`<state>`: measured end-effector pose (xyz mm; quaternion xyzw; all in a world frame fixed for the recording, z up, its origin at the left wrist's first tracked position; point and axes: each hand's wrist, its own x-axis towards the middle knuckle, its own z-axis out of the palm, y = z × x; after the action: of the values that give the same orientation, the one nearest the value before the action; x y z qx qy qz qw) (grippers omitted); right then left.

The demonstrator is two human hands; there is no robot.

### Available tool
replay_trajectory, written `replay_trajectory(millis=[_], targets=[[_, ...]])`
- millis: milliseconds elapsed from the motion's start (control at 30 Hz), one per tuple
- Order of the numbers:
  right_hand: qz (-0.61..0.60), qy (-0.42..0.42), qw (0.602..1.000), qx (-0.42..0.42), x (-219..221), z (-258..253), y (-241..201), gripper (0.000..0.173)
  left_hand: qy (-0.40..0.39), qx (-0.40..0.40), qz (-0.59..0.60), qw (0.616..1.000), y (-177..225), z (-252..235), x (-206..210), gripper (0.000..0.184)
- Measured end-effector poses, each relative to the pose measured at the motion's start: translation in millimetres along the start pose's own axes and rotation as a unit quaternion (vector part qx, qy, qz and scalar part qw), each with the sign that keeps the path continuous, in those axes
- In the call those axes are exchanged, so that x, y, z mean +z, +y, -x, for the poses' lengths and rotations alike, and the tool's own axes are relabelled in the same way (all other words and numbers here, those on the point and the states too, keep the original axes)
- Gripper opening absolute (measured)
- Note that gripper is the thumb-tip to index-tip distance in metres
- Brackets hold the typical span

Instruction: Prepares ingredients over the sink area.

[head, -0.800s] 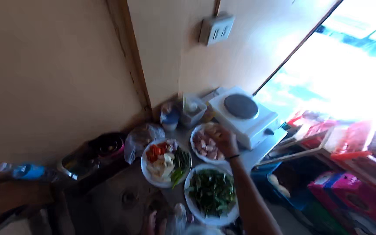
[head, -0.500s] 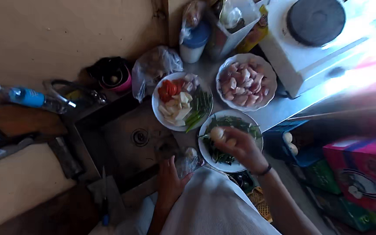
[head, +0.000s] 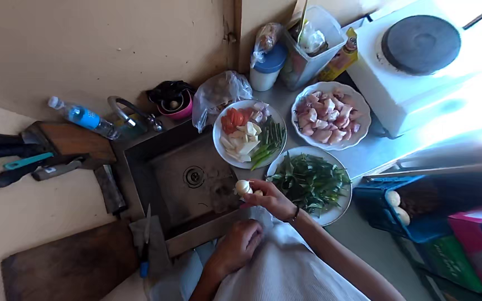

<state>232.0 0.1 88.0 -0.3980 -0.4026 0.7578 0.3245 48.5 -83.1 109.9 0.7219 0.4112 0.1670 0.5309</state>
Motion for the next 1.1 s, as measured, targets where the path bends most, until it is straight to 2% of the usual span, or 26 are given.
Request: replay_trajectory(millis=[67,133,200,267,300,333,400,500,600,733,800,833,900,933,967,1033,1100], targets=[[0.006,-0.052,0.999,0.005,-1.4,5.5,-2.4,0.047,-0.003,0.021,0.019,1.0,-1.1,2.8,-0.4,0.022],[0.051,-0.06,0.997,-0.015,-11.8,13.2,-4.3,0.047,0.033,0.012,0.058,0.998,-7.0,5.0,2.2,0.025],[0.07,-0.03,0.996,-0.047,-22.1,23.8,-7.2,0.047,0.084,-0.051,0.091,0.991,-8.3,7.1,4.3,0.042],[0.085,0.017,0.993,-0.08,-29.3,34.3,-11.8,0.05,0.123,-0.153,0.099,0.976,-4.5,4.7,4.4,0.06],[0.092,0.035,0.991,-0.091,-30.4,40.0,-15.0,0.051,0.13,-0.186,0.096,0.969,-3.0,2.3,4.0,0.057],[0.096,0.048,0.989,-0.106,-29.7,45.6,-18.6,0.052,0.138,-0.199,0.095,0.966,-2.1,-0.3,3.8,0.045],[0.109,0.058,0.981,-0.148,-24.2,55.2,-22.5,0.053,0.169,-0.187,0.098,0.963,-3.3,-5.8,5.7,0.024],[0.061,0.027,0.982,-0.175,-13.0,65.4,-19.3,0.057,0.196,-0.153,0.122,0.961,-2.6,-14.9,5.0,0.023],[0.06,0.006,0.985,-0.163,-0.5,72.8,-9.2,0.057,0.209,-0.148,0.199,0.946,-0.1,-27.5,2.9,0.022],[0.197,0.068,0.971,-0.115,1.7,83.0,17.7,0.052,0.246,-0.189,0.281,0.908,1.6,-42.6,-3.9,0.024],[0.206,0.104,0.969,-0.086,-3.0,89.0,27.7,0.051,0.241,-0.207,0.332,0.888,3.3,-43.9,-9.4,0.019],[0.202,0.119,0.969,-0.078,-4.9,91.8,30.8,0.051,0.225,-0.21,0.342,0.888,5.0,-42.4,-12.8,0.029],[0.205,0.132,0.967,-0.068,-7.8,95.7,32.5,0.051,0.196,-0.21,0.283,0.915,5.9,-41.1,-18.3,0.065],[0.214,0.131,0.966,-0.061,-7.2,97.6,32.7,0.052,0.193,-0.208,0.216,0.934,3.5,-40.8,-18.3,0.068],[0.228,0.125,0.964,-0.054,-5.8,99.1,32.4,0.052,0.197,-0.202,0.145,0.948,-0.9,-41.4,-16.7,0.059],[0.27,0.093,0.958,-0.04,-1.6,99.8,27.9,0.052,0.203,-0.198,0.077,0.956,-3.6,-44.2,-14.2,0.028],[0.318,0.056,0.946,-0.03,8.1,95.5,21.4,0.051,0.198,-0.218,0.08,0.952,-0.6,-46.8,-12.2,0.025]])
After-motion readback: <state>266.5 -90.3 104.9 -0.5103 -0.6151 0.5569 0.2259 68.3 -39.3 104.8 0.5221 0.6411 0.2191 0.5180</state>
